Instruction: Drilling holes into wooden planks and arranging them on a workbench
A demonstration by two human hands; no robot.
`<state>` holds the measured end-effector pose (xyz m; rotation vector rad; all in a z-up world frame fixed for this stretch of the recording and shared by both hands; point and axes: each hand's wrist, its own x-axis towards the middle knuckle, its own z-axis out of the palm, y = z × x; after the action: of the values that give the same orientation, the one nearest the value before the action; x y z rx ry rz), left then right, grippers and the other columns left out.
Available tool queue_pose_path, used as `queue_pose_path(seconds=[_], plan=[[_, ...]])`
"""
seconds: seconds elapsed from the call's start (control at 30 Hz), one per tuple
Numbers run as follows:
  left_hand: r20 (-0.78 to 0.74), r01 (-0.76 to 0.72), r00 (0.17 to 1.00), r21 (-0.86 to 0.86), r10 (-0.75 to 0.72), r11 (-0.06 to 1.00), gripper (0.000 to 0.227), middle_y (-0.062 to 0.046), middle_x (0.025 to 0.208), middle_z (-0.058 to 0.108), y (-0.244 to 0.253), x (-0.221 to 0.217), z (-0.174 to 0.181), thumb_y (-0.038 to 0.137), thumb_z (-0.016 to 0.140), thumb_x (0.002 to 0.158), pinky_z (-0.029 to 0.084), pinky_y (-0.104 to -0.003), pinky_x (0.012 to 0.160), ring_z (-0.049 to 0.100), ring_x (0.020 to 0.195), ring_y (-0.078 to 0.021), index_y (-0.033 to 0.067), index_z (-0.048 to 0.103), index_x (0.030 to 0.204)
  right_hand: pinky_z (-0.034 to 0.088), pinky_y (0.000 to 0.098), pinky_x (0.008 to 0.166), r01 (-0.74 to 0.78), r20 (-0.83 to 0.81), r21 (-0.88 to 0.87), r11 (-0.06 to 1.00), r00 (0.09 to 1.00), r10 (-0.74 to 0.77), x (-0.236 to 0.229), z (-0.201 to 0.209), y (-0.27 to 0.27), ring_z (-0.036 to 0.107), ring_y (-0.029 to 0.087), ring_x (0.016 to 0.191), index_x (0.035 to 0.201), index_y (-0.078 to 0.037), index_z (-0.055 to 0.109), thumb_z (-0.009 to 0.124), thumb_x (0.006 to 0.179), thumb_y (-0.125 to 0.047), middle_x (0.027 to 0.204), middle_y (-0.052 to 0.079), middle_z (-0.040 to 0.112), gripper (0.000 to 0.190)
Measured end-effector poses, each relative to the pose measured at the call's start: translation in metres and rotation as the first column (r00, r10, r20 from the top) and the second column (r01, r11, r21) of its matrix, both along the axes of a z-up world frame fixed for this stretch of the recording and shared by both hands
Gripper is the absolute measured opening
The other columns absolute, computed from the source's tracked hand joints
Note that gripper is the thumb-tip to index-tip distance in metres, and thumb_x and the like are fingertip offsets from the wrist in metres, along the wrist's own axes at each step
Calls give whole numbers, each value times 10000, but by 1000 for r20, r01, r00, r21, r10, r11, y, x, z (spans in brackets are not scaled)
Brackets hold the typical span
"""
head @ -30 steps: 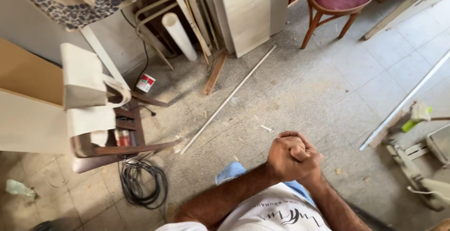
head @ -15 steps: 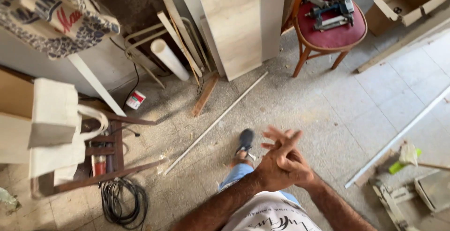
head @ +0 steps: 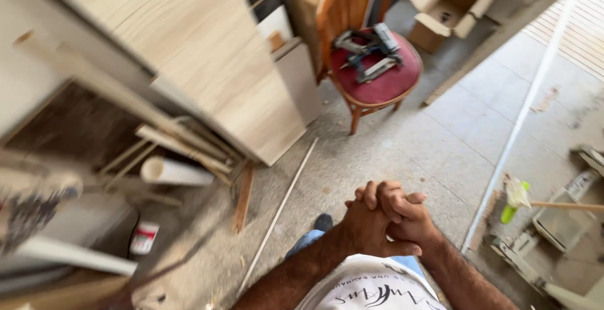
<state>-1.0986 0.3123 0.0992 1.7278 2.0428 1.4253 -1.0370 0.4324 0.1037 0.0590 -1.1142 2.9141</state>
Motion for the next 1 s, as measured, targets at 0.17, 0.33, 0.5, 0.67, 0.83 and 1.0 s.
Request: queue_pose_path(seconds=[0.17, 0.33, 0.5, 0.67, 0.83, 1.0], plan=[[98, 24, 995, -108, -13, 994, 926, -128, 1241, 557, 56, -40, 4, 780, 545, 706, 494, -471, 898, 554, 1108, -313, 198, 567, 1426, 496, 602, 955, 190, 72, 80, 978, 978, -196, -39, 5, 39, 518, 311, 989, 680, -125, 383, 641, 929, -345, 883, 135, 476, 420], [274, 88, 962, -304, -1, 949, 984, -86, 1153, 516, 131, -71, -9, 652, 743, 567, 511, -465, 806, 556, 1018, -281, 161, 549, 1398, 501, 599, 806, 248, 113, 242, 938, 953, -281, -60, -42, 123, 574, 370, 878, 739, -100, 464, 639, 907, -300, 867, 210, 546, 315], [484, 120, 867, -432, 117, 894, 1106, -114, 1351, 593, 221, -100, -28, 534, 851, 547, 533, -437, 950, 628, 1219, -287, 180, 396, 1491, 598, 408, 899, -188, 377, 367, 911, 926, 40, -91, -55, 231, 671, 262, 1074, 1156, -26, 628, 748, 868, -298, 1145, 160, 661, 415], [462, 116, 857, -603, 227, 789, 944, -210, 1382, 590, 316, -122, -39, 362, 742, 743, 541, -602, 877, 654, 1148, -446, 243, 265, 1549, 571, 493, 997, -598, 619, 684, 418, 779, 101, -126, -23, 360, 692, 351, 1172, 1422, -168, 549, 776, 814, -461, 1204, 163, 717, 712], [247, -50, 928, -660, 279, 750, 750, -206, 1409, 561, 359, -156, -96, 334, 771, 848, 526, -564, 1024, 588, 1286, -429, 80, 470, 1486, 549, 636, 968, -601, 531, 761, -244, 793, -298, -185, -54, 536, 689, 517, 1095, 1544, -169, 398, 723, 860, -226, 1257, 318, 660, 759], [213, 23, 938, -827, 274, 562, 646, -170, 1458, 541, 383, -195, -116, 398, 707, 897, 503, -532, 1077, 580, 1327, -372, 122, 540, 1457, 568, 663, 924, -569, 275, 737, -364, 745, -608, -225, -57, 660, 654, 606, 1072, 1634, -224, 267, 830, 824, -303, 1657, 215, 235, 989]])
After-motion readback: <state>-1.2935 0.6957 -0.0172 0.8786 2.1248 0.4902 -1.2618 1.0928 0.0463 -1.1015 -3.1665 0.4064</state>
